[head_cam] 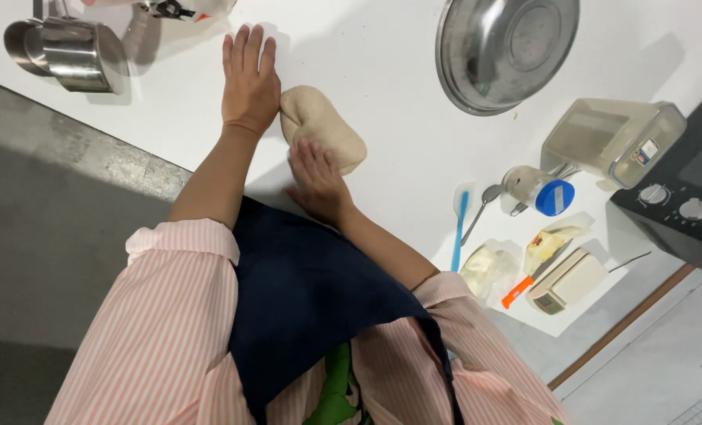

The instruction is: Kneading and shaping a piece of dough on a clean workbench.

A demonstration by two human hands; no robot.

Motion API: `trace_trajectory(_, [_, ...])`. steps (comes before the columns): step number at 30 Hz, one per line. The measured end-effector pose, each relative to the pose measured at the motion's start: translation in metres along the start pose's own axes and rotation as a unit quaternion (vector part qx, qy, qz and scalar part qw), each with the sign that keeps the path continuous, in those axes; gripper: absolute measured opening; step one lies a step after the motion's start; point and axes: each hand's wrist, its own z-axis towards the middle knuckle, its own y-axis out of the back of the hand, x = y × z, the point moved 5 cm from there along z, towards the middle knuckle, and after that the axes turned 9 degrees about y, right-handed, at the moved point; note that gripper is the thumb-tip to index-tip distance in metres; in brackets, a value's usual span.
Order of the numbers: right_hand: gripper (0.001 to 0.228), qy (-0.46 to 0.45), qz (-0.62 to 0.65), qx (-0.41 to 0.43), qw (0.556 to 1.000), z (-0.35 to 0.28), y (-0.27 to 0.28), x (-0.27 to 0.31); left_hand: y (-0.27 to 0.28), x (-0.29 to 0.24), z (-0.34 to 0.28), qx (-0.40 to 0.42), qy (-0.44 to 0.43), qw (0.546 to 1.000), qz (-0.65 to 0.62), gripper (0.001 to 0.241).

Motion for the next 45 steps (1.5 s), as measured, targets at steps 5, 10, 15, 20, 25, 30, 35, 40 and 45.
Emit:
trace_trajectory(5, [0.048,0.044,0.006,-0.057,0.997,0.019,0.041,0.019,-0.004,0.003,-0.002,0.005,0.002,1.0,0.005,0.044])
trace_trajectory(10, [0.052,0.033,-0.027,-0.123,0.992,0.091,0.053,-0.011,0.002,0.001,-0.001,-0.007,-0.006,1.0,-0.005,0.044])
trace_trajectory(15, [0.073,-0.141,-0.116,-0.049,0.982,0.123,0.054,-0.043,0.002,0.0,-0.001,0.007,0.001,0.999,-0.033,0.054])
trace_trajectory(20, [0.038,-0.099,0.069,0.019,0.992,0.061,0.081,-0.069,0.002,0.001,-0.001,-0.018,-0.002,1.0,-0.017,0.046])
trace_trajectory(25, [0.033,-0.163,0.281,-0.034,0.945,0.011,0.133,-0.113,0.003,0.002,-0.004,-0.016,0.006,1.0,-0.023,0.044])
trace_trajectory(30, [0.038,-0.155,0.267,-0.072,0.949,0.029,0.154,-0.145,0.001,0.002,-0.004,-0.027,-0.011,0.999,-0.03,0.046])
trace_trajectory(35, [0.039,-0.309,0.15,-0.022,0.939,0.095,0.094,-0.141,0.0,0.003,-0.003,-0.026,-0.009,0.999,-0.017,0.044])
trace_trajectory(40, [0.049,-0.223,-0.177,0.045,0.957,0.058,0.061,-0.084,-0.001,0.002,-0.003,-0.018,0.001,0.999,-0.03,0.043])
trace_trajectory(45, [0.058,-0.07,-0.171,-0.026,0.982,-0.079,-0.003,-0.052,0.002,0.001,0.001,-0.017,-0.002,0.999,-0.037,0.046])
